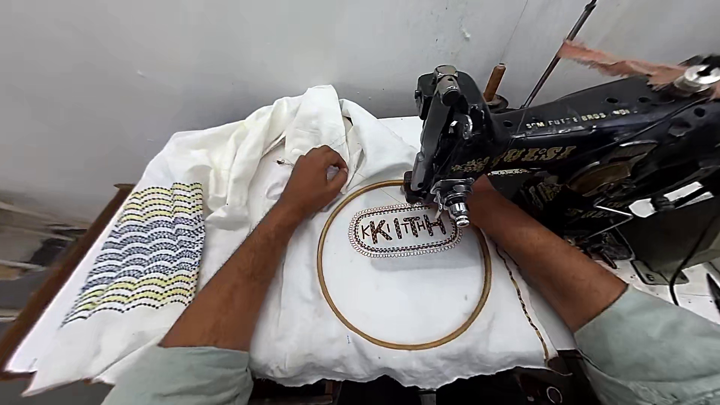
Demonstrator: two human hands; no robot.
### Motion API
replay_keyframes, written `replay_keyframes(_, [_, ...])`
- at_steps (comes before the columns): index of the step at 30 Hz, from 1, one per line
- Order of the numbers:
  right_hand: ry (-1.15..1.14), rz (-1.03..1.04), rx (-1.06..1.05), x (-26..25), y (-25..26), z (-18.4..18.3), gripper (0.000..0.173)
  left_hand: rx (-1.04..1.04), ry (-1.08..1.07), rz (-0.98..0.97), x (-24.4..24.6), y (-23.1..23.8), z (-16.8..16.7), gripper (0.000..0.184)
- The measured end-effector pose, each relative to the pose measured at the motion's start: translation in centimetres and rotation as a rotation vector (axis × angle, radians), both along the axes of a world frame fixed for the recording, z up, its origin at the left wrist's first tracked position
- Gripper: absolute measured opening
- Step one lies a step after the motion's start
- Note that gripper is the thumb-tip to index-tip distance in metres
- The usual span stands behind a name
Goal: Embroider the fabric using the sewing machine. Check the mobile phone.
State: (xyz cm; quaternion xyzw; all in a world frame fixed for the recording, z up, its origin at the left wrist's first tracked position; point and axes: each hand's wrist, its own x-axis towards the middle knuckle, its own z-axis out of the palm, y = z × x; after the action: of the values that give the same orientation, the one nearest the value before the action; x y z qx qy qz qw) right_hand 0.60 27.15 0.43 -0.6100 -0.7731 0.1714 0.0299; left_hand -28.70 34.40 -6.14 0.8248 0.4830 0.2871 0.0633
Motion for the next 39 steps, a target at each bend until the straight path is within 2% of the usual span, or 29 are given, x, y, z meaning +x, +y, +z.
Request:
replay_keyframes(2, [0.054,0.072,0.256,1.0,2.2,-4.5,0.039,-0.007,0.001,-0.006,0.2,0.0,-0.2,0.025])
replay_keyframes(3, [0.052,0.086,0.330,1.2,2.8,-5.7,0.043,-0.018,0.003,-0.012,0.3,0.0,-0.2,0.026])
replay_keyframes(4, [0.067,0.079,0.334,1.2,2.3,-5.4,0.043,-0.027,0.015,-0.023,0.3,0.0,-0.2,0.027])
replay_keyframes(7, [0.200,0.008,0.243,0.6,-0.7,-2.2,0.031,-0.042,0.039,-0.070,0.6,-0.3,0.2,0.029])
replay_keyframes(14, [0.340,0.027,0.237,1.1,-0.8,-1.5,0.023,-0.021,-0.031,-0.100,0.2,-1.0,0.4,0.025])
replay_keyframes(16, [0.305,0.062,0.241,1.4,-0.4,-1.7,0.018,-0.015,-0.060,-0.090,0.1,-1.1,0.5,0.025])
replay_keyframes(19, [0.198,0.066,0.118,1.6,0.2,-1.0,0.017,-0.025,-0.098,-0.074,-0.1,-1.3,0.9,0.025])
replay_keyframes(24, [0.233,0.133,0.189,2.5,0.7,-1.9,0.011,-0.055,-0.124,-0.037,-0.4,-1.6,1.3,0.024])
replay_keyframes(30, [0.241,0.129,0.228,2.5,0.6,-2.5,0.015,-0.040,-0.206,-0.019,-1.0,-1.5,1.5,0.021])
replay_keyframes(39, [0.181,0.074,0.131,2.3,1.1,-2.1,0.024,-0.076,-0.256,0.011,-1.9,-0.9,1.3,0.018])
